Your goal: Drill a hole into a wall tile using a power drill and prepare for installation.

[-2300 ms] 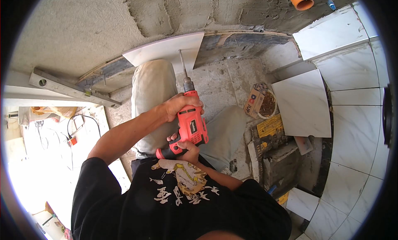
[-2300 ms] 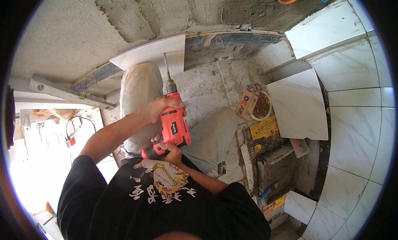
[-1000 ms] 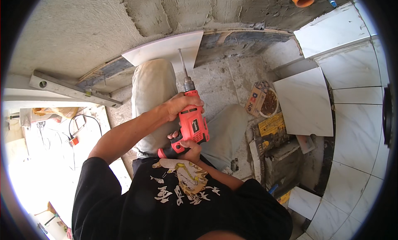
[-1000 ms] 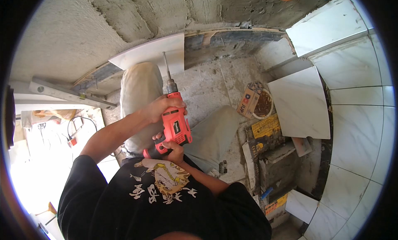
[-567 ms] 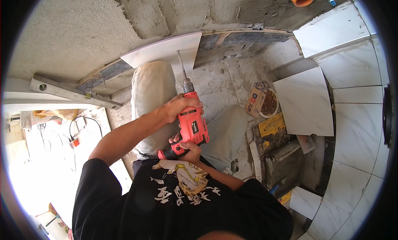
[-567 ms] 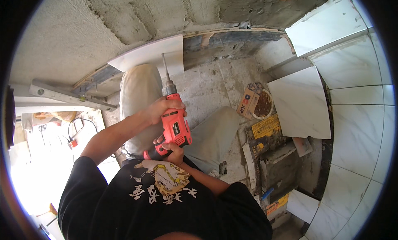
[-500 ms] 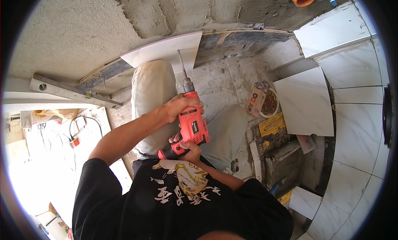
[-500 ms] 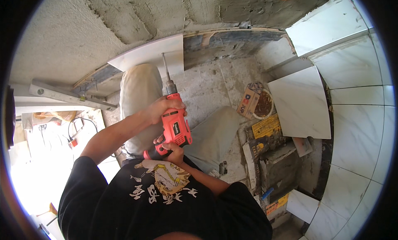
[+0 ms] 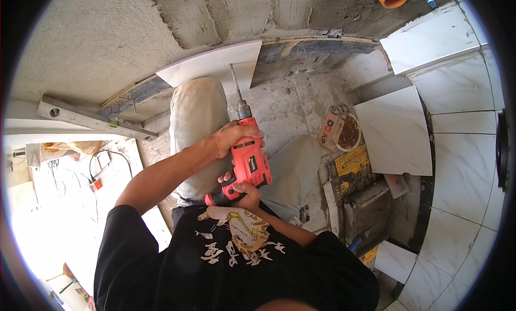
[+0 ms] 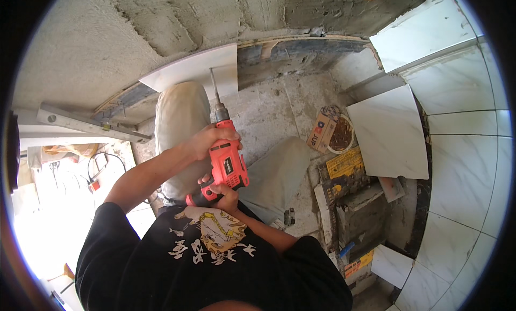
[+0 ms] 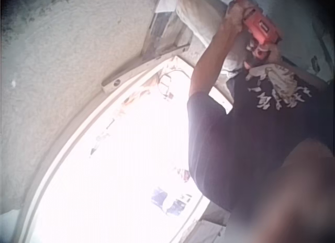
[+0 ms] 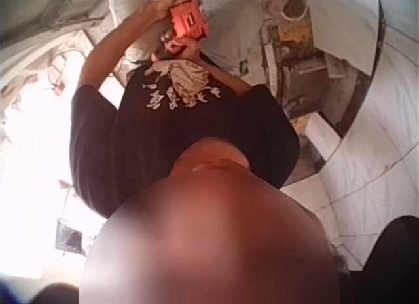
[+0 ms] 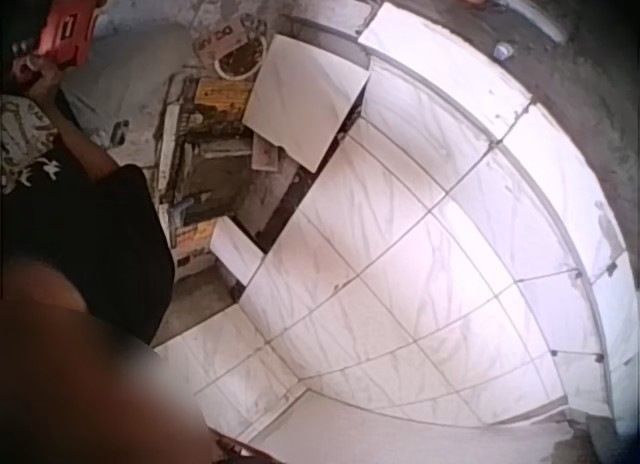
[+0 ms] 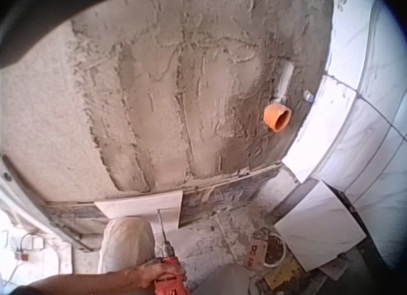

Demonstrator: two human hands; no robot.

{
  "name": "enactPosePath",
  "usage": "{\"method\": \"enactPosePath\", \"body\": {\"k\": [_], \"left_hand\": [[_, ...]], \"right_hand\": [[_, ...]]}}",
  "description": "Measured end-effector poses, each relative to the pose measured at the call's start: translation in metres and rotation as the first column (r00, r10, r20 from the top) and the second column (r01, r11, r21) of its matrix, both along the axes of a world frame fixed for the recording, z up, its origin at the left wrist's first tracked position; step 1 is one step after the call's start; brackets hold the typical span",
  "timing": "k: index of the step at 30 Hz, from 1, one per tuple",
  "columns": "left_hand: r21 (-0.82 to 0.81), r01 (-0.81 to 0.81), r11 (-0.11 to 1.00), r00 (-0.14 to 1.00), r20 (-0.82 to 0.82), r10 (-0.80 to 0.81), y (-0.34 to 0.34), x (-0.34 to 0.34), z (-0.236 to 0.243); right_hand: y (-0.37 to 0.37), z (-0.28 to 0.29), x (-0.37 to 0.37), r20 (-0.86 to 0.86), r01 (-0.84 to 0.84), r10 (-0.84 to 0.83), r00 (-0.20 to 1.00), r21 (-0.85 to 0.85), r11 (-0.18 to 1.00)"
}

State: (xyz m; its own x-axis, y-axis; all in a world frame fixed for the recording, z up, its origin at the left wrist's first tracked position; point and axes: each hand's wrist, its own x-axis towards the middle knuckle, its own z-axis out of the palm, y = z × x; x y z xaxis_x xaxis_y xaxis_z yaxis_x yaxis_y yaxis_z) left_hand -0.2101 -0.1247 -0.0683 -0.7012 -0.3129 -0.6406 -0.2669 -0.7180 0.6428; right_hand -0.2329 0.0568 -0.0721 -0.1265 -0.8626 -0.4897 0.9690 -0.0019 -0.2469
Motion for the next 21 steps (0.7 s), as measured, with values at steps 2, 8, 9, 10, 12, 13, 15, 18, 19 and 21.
{"method": "enactPosePath", "body": {"k": [2, 8, 9, 10, 12, 13, 15, 18, 19, 21], "left_hand": [[0.000, 0.004, 1.000, 1.000, -0.006, -0.004, 0.001, 0.000, 0.002], [0.010, -0.011, 1.000, 1.000, -0.028, 0.011, 0.003, 0.001, 0.007], [0.003, -0.010, 1.000, 1.000, -0.025, 0.010, 0.003, 0.001, 0.008], [-0.004, -0.009, 1.000, 1.000, -0.023, 0.009, 0.004, 0.001, 0.008], [-0.001, -0.019, 1.000, 0.999, -0.033, 0.019, 0.003, 0.002, 0.005], [0.009, -0.028, 1.000, 0.999, -0.041, 0.029, 0.004, 0.002, 0.006], [0.006, -0.030, 1.000, 0.999, -0.045, 0.030, 0.004, 0.002, 0.007], [0.027, -0.040, 0.999, 0.996, -0.073, 0.042, 0.004, 0.003, 0.002], [0.051, -0.038, 0.998, 0.994, -0.100, 0.043, 0.005, 0.002, 0.002], [0.049, -0.039, 0.998, 0.995, -0.092, 0.043, 0.006, 0.003, 0.002]], "right_hand": [[0.002, -0.011, 0.001, -0.016, -0.015, 0.015, 1.000, -0.025, 1.000], [0.007, -0.019, 0.001, -0.059, -0.065, 0.063, 0.996, -0.029, 0.997], [0.007, -0.020, 0.001, 0.008, -0.048, 0.049, 0.999, -0.054, 0.997], [0.007, -0.020, 0.001, 0.006, -0.048, 0.048, 0.999, -0.059, 0.997], [0.008, -0.019, 0.002, 0.026, -0.047, 0.047, 0.999, -0.010, 0.999], [0.008, -0.020, 0.002, 0.024, -0.043, 0.043, 0.999, -0.012, 0.999], [0.005, -0.020, 0.001, 0.027, -0.035, 0.037, 0.999, -0.062, 0.997], [0.005, -0.018, 0.001, 0.026, -0.043, 0.044, 0.999, -0.049, 0.998], [0.005, -0.017, 0.001, 0.025, -0.040, 0.042, 0.999, -0.049, 0.998], [0.005, -0.015, 0.001, 0.015, -0.036, 0.037, 0.999, -0.098, 0.995]]}}
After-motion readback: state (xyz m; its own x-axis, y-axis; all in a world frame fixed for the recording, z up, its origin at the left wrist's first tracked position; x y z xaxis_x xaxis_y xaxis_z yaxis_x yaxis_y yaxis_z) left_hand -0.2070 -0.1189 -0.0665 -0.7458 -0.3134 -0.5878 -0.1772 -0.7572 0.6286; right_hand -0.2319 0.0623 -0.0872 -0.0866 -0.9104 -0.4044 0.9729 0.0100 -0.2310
